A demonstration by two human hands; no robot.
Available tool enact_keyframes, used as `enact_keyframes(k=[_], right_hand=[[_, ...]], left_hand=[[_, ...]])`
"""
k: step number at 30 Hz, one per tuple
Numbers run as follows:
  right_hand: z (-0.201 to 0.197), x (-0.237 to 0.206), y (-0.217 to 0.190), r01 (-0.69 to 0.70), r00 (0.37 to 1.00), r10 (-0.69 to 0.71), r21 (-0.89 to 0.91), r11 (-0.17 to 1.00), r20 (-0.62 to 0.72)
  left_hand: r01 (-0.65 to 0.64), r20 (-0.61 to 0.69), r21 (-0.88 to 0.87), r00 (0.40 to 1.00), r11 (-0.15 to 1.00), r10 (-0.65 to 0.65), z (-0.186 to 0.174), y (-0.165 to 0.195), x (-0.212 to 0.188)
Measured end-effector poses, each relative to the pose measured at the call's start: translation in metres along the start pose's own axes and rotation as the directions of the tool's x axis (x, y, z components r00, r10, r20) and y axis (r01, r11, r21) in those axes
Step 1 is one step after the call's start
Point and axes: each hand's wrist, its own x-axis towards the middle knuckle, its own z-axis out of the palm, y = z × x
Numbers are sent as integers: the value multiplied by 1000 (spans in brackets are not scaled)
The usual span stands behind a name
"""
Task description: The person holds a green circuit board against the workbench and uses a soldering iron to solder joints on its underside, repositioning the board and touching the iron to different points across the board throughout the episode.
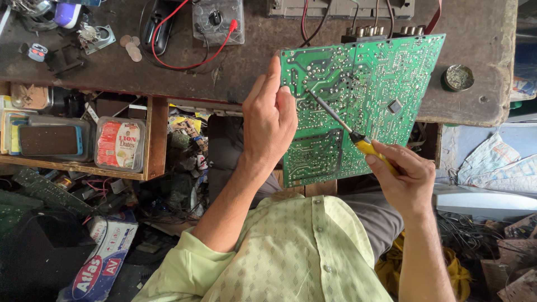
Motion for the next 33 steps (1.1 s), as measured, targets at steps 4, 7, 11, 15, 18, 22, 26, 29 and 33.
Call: enact_keyframes(k=[4, 7, 11, 15, 18, 22, 26, 29, 33], right_hand=[[1, -6, 0, -75, 996, 74, -10, 997, -55], [1, -8, 1, -74, 996, 76, 26, 997, -55], [3, -8, 3, -58, 998, 56, -33, 998, -41], [5, -9, 7, -118, 993, 117, -13, 993, -33], [7, -11, 8, -254, 966, 257, 122, 959, -7], [7, -16, 6, -286, 958, 286, 254, 924, 36], [1, -26, 5, -238, 968, 244, 105, 965, -49], [-8, -34, 8, -209, 974, 219, 131, 969, -65], [-16, -39, 14, -80, 992, 93, 141, 987, -89]], left_hand=[[-8, 6, 33, 1000, 999, 8, 0, -2, 1], [2, 6, 32, 1000, 999, -2, 0, -3, 0], [0, 4, 32, 1000, 999, 0, 1, -3, 0], [-11, 7, 32, 1000, 999, 11, 0, -1, 0], [-9, 14, 16, 1000, 1000, 9, -2, 2, 1], [2, 26, -33, 1000, 999, -1, -9, 12, 1], [19, 72, -83, 997, 996, -13, -18, 30, 4], [22, 105, -119, 994, 993, -10, -22, 47, 4], [10, 132, -168, 991, 986, 13, -25, 64, 1]])
